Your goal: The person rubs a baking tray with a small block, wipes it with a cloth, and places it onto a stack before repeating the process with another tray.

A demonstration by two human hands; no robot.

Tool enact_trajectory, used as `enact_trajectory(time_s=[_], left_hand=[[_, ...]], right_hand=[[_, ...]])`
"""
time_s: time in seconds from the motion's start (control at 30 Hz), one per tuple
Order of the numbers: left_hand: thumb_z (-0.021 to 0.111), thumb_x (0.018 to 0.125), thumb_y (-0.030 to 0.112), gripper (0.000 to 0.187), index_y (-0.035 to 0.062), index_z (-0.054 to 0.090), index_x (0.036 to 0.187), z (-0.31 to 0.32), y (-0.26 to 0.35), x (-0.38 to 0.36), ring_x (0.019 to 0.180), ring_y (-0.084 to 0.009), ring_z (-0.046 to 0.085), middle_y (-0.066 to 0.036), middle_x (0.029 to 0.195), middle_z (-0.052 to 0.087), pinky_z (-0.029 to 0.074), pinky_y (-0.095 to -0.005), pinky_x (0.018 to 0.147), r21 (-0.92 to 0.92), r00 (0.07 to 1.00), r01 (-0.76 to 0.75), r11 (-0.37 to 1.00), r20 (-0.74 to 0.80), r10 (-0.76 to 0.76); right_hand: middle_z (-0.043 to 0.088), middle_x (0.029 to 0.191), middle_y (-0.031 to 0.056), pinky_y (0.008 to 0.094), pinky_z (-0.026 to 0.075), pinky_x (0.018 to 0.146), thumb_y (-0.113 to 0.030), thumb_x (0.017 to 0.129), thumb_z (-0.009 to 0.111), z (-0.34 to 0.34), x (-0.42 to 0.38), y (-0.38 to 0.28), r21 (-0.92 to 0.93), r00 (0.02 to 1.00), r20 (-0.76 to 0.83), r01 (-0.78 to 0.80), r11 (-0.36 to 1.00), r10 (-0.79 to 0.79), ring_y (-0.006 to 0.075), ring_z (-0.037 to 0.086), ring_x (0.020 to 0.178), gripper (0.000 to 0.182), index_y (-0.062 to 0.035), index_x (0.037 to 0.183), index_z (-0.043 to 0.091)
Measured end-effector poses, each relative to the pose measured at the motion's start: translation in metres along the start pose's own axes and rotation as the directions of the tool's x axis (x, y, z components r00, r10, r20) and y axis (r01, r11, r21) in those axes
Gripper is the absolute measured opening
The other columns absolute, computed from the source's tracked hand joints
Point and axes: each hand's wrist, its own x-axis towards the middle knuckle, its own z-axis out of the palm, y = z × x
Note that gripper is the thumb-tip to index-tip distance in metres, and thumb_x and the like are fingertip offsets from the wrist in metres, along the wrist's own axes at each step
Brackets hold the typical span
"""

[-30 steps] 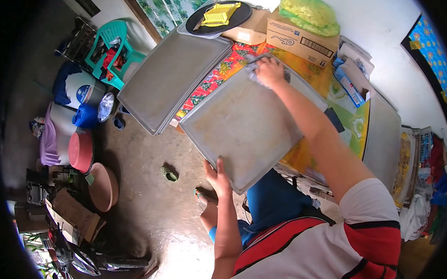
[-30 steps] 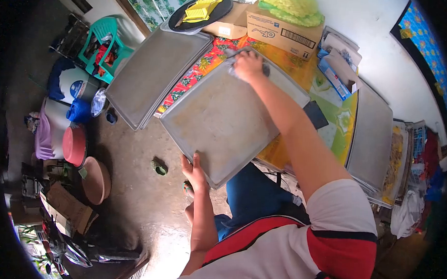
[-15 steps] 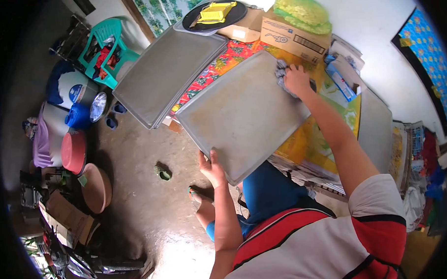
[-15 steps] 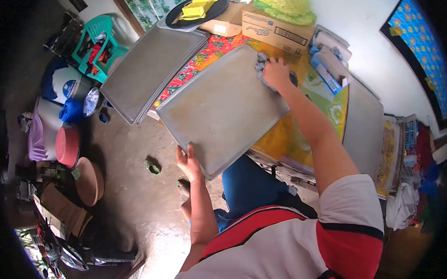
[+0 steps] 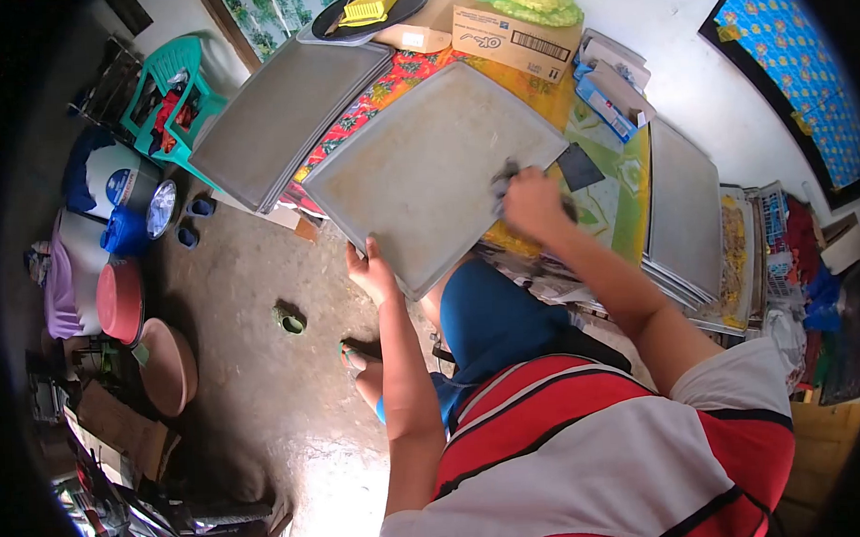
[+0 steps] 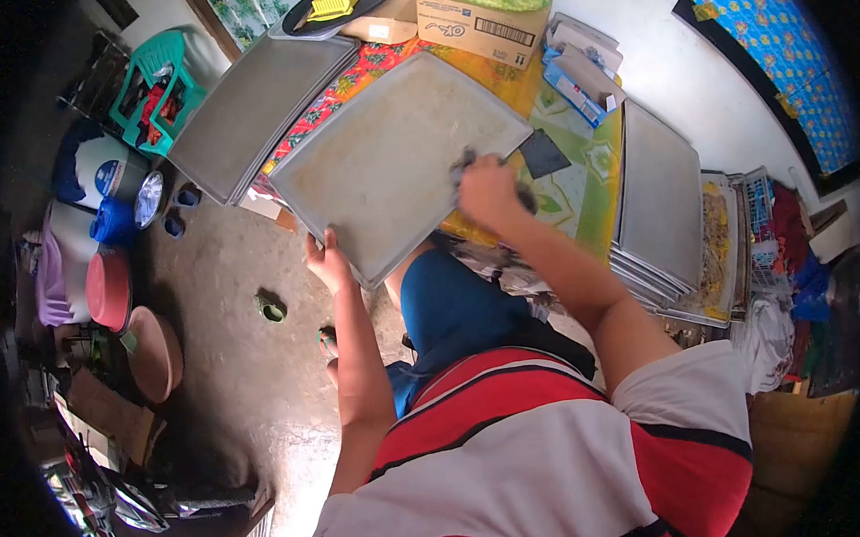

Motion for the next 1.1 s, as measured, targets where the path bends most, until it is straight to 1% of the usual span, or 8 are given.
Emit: enact_trajectory(time_s=[0.27, 0.3, 0.33, 0.57, 0.67, 0.8, 0.83, 1.1], left_hand=[[0.055, 0.098, 0.021, 0.037, -0.0049, 0.058, 0.123, -0.028, -0.004, 0.023, 0.087, -0.0194, 0.064, -0.013, 0.101, 0.069, 0.051, -0.0327, 0.079, 0.376, 0.978, -0.12, 0.919, 0.203, 0.045], [0.053, 0.1, 0.027, 0.039, -0.0038, 0.059, 0.123, -0.04, -0.001, 0.031, 0.087, -0.02, 0.065, -0.013, 0.101, 0.069, 0.051, -0.0337, 0.079, 0.469, 0.965, -0.154, 0.87, 0.26, 0.031], [0.045, 0.099, 0.054, 0.063, 0.0031, 0.053, 0.135, -0.052, 0.028, 0.033, 0.091, -0.0249, 0.065, -0.012, 0.106, 0.07, 0.051, -0.0352, 0.079, 0.396, 0.815, 0.353, 0.848, 0.314, -0.487], [0.032, 0.095, 0.068, 0.079, 0.0178, 0.02, 0.155, -0.084, 0.097, 0.005, 0.148, -0.0298, 0.017, -0.008, 0.159, 0.026, 0.013, -0.0583, 0.113, 0.23, 0.977, 0.108, 0.967, 0.156, -0.146], [0.033, 0.095, 0.068, 0.08, 0.0179, 0.021, 0.155, -0.049, 0.111, -0.009, 0.148, -0.0297, 0.016, -0.008, 0.159, 0.026, 0.012, -0.0579, 0.113, -0.001, 0.996, 0.013, 1.0, 0.084, -0.013], [0.049, 0.096, 0.058, 0.058, 0.0095, 0.052, 0.128, -0.007, 0.112, -0.037, 0.101, -0.019, 0.058, -0.004, 0.11, 0.06, 0.049, -0.0328, 0.086, -0.521, 0.963, 0.251, 0.816, 0.216, -0.158], [0.04, 0.097, 0.062, 0.072, 0.0076, 0.04, 0.143, -0.007, 0.111, -0.037, 0.122, -0.0241, 0.052, -0.009, 0.14, 0.048, 0.047, -0.0358, 0.097, -0.63, 0.94, 0.321, 0.707, 0.302, -0.157], [0.056, 0.098, 0.031, 0.053, 0.0043, 0.046, 0.142, -0.028, 0.115, -0.116, 0.148, -0.0268, 0.016, -0.013, 0.156, 0.031, 0.006, -0.0443, 0.119, 0.322, 0.766, -0.188, 0.928, 0.64, -0.067]], right_hand=[[0.065, 0.093, 0.0114, 0.0459, 0.05, 0.067, -0.03, 0.073, 0.066, -0.031, -0.071, -0.167, 0.468, 0.881, -0.265, 0.474, 0.746, -0.393, 0.0286, 0.058, 0.095, 0.028, -0.0046, 0.084, 0.069], [0.066, 0.092, 0.0137, 0.0474, 0.05, 0.068, -0.031, 0.077, 0.065, -0.038, -0.071, -0.175, 0.609, 0.88, -0.223, 0.462, 0.644, -0.42, 0.0309, 0.06, 0.093, 0.03, -0.0025, 0.085, 0.069], [0.066, 0.091, 0.0158, 0.048, 0.05, 0.07, -0.031, 0.079, 0.064, -0.044, -0.066, -0.177, 0.76, 0.912, -0.094, 0.324, 0.563, -0.398, 0.0331, 0.061, 0.092, 0.031, -0.001, 0.086, 0.068], [0.065, 0.107, 0.0097, 0.0302, 0.048, 0.088, -0.011, 0.092, 0.055, -0.056, 0.019, -0.135, 0.855, 0.994, 0.072, -0.102, -0.509, -0.079, 0.0174, 0.06, 0.097, 0.038, -0.0075, 0.129, 0.054], [0.063, 0.116, 0.0093, 0.0298, 0.047, 0.091, -0.015, 0.096, 0.054, -0.055, 0.023, -0.158, 0.865, 0.999, 0.007, -0.03, -0.501, -0.047, 0.0156, 0.059, 0.102, 0.037, -0.0089, 0.133, 0.053], [0.059, 0.124, 0.0165, 0.0381, 0.044, 0.097, -0.03, 0.094, 0.061, -0.082, -0.017, -0.209, 0.982, 0.99, -0.143, 0.141, -0.128, -0.011, 0.0276, 0.058, 0.113, 0.042, -0.0107, 0.131, 0.055], [0.059, 0.122, 0.0153, 0.0365, 0.043, 0.098, -0.027, 0.094, 0.061, -0.09, -0.016, -0.208, 0.98, 0.983, -0.182, 0.182, -0.079, 0.008, 0.0261, 0.056, 0.115, 0.04, -0.0105, 0.13, 0.056], [0.069, 0.1, 0.0145, 0.0356, 0.051, 0.082, -0.028, 0.088, 0.068, -0.052, 0.096, -0.171, 0.975, 0.908, -0.108, 0.177, -0.137, 0.405, 0.027, 0.067, 0.093, 0.034, -0.0057, 0.114, 0.064]])
